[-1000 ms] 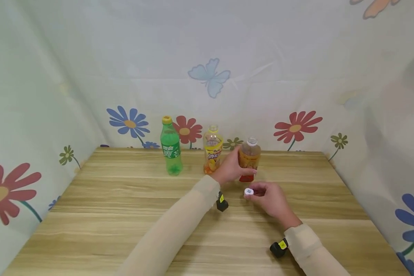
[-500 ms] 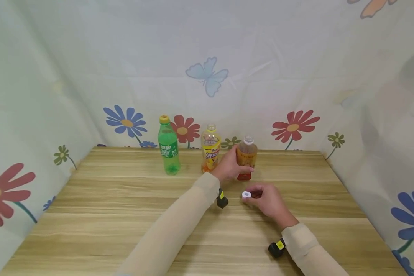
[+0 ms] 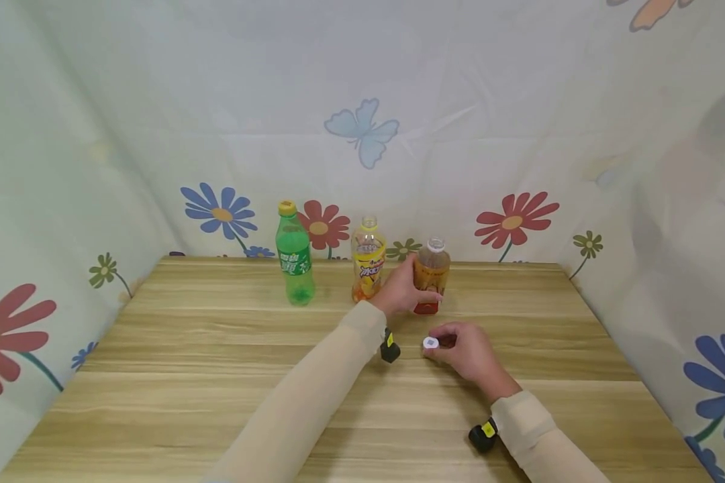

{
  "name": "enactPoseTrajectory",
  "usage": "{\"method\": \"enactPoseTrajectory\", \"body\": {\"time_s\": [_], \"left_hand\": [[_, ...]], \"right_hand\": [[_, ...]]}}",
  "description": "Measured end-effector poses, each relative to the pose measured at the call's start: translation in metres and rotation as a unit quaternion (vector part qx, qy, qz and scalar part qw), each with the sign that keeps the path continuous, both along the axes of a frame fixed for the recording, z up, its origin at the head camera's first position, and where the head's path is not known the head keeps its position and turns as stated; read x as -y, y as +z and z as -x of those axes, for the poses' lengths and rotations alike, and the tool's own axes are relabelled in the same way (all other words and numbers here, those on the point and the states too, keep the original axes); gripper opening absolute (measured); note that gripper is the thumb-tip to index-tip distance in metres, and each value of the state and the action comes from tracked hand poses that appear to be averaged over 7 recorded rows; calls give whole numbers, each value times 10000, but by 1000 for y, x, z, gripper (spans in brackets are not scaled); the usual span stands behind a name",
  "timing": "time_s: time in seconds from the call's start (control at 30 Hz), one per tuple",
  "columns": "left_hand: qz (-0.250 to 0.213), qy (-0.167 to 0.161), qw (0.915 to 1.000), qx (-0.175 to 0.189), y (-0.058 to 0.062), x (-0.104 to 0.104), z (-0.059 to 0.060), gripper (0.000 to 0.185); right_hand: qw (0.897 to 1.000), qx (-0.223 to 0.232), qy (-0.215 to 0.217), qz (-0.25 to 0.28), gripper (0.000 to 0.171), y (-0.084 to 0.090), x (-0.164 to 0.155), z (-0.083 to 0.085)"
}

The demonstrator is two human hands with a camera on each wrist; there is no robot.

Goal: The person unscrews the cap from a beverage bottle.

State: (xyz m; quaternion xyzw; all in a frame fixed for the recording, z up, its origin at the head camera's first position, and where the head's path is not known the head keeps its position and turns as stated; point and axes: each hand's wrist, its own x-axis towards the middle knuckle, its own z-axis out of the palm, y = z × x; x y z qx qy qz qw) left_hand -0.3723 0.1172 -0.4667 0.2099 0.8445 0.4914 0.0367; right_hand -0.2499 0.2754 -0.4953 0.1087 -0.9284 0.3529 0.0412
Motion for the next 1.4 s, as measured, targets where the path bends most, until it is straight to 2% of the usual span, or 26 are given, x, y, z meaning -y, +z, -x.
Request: {"method": "enactPoseTrajectory", "body": {"time_s": [0.17,0.5,0.9,1.4], "left_hand": [[154,20,9999,-33,-1,0,0,92],[143,55,9999,74,-1,0,-1,92],[290,101,9995,25,-2,-2,1,89],[376,99,9992,112,-3,0,3,99]], "right_hand": [[9999,43,14,-109,31,1,1,0],[9999,2,9,-117,30,5,2,-2],[9999,137,-17,-92,34,4,1,-2],[9997,243,32,49,36,3,0,0]]}}
